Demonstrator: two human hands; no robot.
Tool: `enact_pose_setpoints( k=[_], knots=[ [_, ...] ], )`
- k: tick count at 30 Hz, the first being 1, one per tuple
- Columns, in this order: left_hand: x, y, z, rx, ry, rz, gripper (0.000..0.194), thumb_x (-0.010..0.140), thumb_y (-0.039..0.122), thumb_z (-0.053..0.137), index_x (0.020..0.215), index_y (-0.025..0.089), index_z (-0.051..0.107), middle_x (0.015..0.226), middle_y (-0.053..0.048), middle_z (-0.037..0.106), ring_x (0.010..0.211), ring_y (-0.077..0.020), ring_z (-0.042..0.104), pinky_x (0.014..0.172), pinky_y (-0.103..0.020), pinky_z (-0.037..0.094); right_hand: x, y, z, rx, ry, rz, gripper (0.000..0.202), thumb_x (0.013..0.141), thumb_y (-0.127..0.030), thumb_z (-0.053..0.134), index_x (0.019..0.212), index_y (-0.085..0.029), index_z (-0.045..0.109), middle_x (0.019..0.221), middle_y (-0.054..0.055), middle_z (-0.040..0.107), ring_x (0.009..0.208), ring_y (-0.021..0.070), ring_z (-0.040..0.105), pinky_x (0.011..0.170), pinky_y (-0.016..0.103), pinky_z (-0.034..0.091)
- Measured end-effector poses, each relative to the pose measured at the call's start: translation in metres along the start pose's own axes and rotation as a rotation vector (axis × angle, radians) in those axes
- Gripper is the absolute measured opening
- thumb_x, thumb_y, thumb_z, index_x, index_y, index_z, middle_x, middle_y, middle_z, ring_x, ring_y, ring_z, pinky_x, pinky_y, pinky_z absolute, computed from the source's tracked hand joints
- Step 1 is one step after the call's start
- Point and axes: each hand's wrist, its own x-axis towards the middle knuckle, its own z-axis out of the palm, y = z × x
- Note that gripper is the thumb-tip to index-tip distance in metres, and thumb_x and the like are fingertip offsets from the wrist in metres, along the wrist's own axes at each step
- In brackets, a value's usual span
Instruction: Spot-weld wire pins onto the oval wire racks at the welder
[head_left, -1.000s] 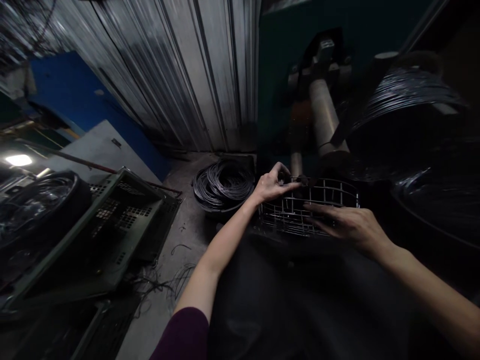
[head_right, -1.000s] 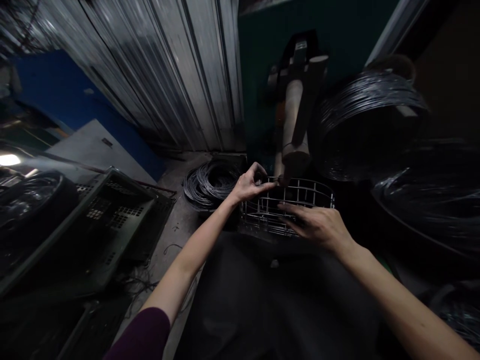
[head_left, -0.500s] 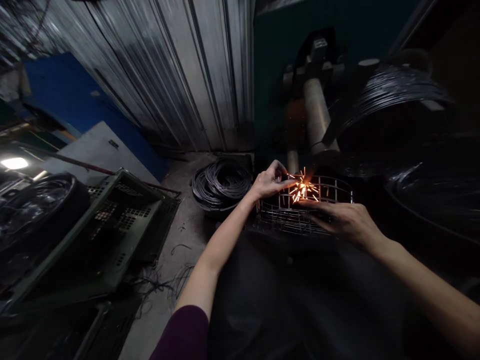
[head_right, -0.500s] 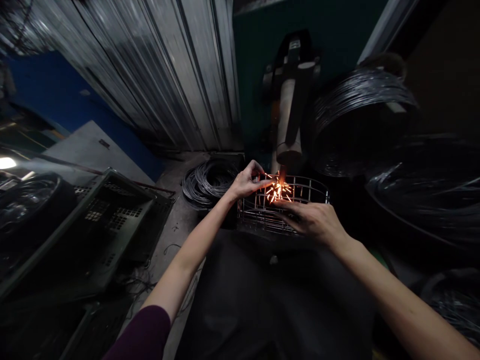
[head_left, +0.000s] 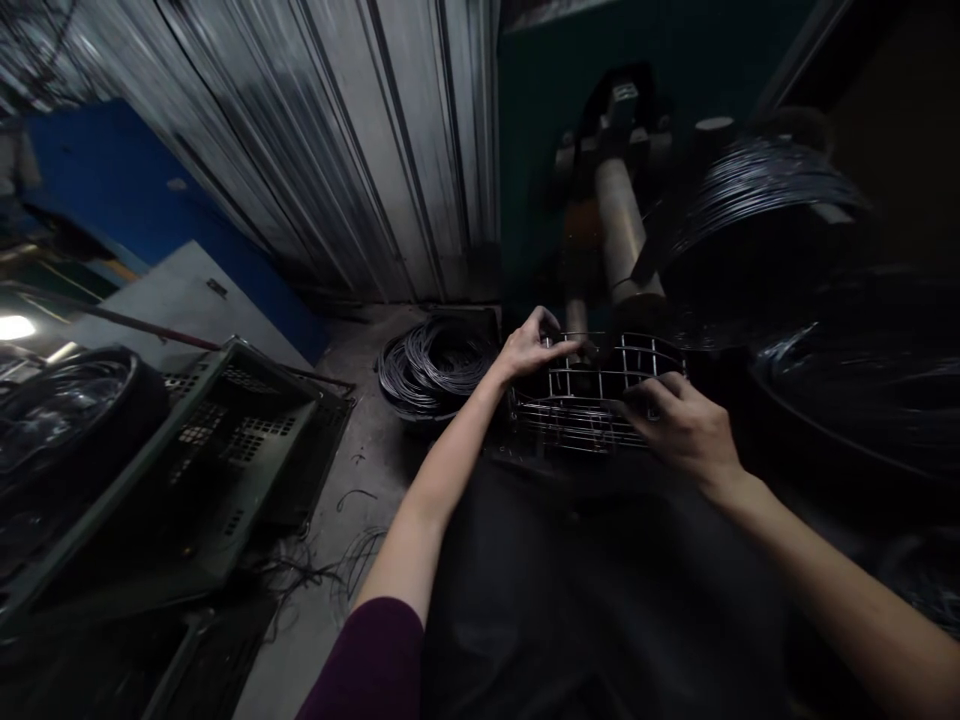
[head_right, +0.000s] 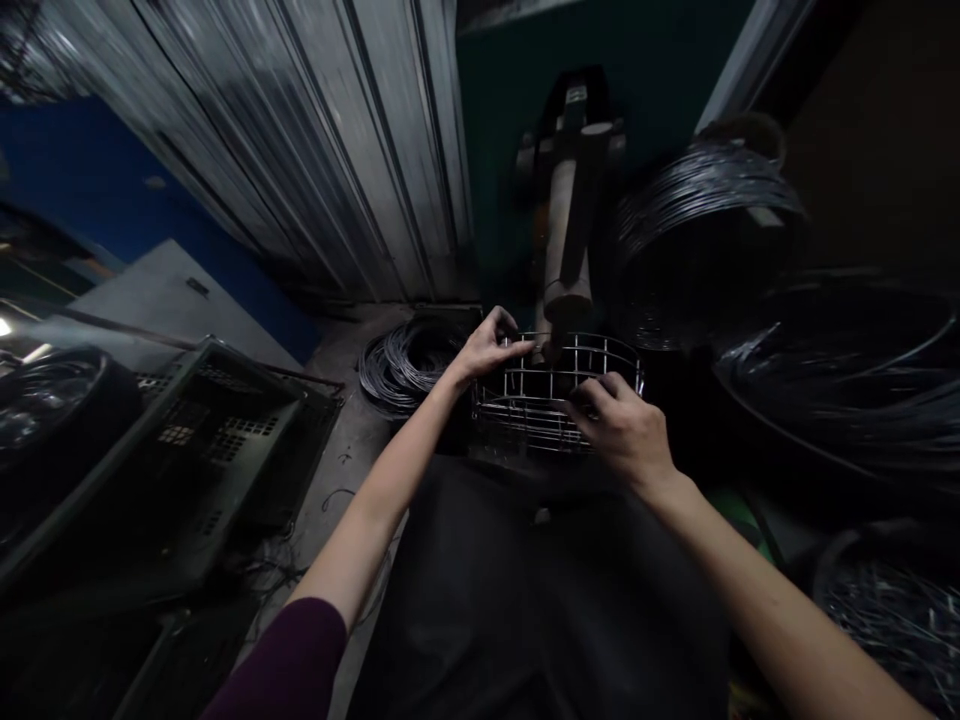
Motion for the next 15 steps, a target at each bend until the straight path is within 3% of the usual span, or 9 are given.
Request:
enact_pose_setpoints(
  k=[6,10,15],
  knots=[
    [0.013,0.001,-0.005,0.018,0.046,0.002,0.042,0.074,0.046,0.079,0.091,0.020,0.050,0.078,0.004,0.055,0.071,-0.0109,0.052,0.066,-0.025,0.040,0.014,0.013,0.008,0.007,-0.031,0.044,0.045,0.097,-0.056,0.048,0.080,-0.016,0.058,0.076,0.006,0.058,0.055,0.0116,0.051,0.047,0.023,0.039],
    [0.010,0.002,-0.006,0.036,0.031,-0.009,0.043,0.074,0.049,0.079,0.092,0.020,0.052,0.076,0.004,0.055,0.070,-0.0118,0.054,0.065,-0.026,0.040,0.016,0.017,0.001,0.173,-0.096,0.044,0.046,0.097,-0.057,0.048,0.080,-0.016,0.059,0.076,0.005,0.059,0.056,0.0107,0.054,0.053,0.022,0.043],
    [0.016,-0.002,-0.004,0.011,0.062,-0.012,0.043,0.074,0.047,0.080,0.097,0.019,0.057,0.083,0.003,0.060,0.077,-0.0128,0.058,0.075,-0.028,0.045,0.019,0.017,0.000,0.235,-0.130,0.126,0.058,0.095,-0.067,0.042,0.077,-0.016,0.062,0.073,0.006,0.059,0.056,0.0110,0.054,0.054,0.024,0.042]
  ],
)
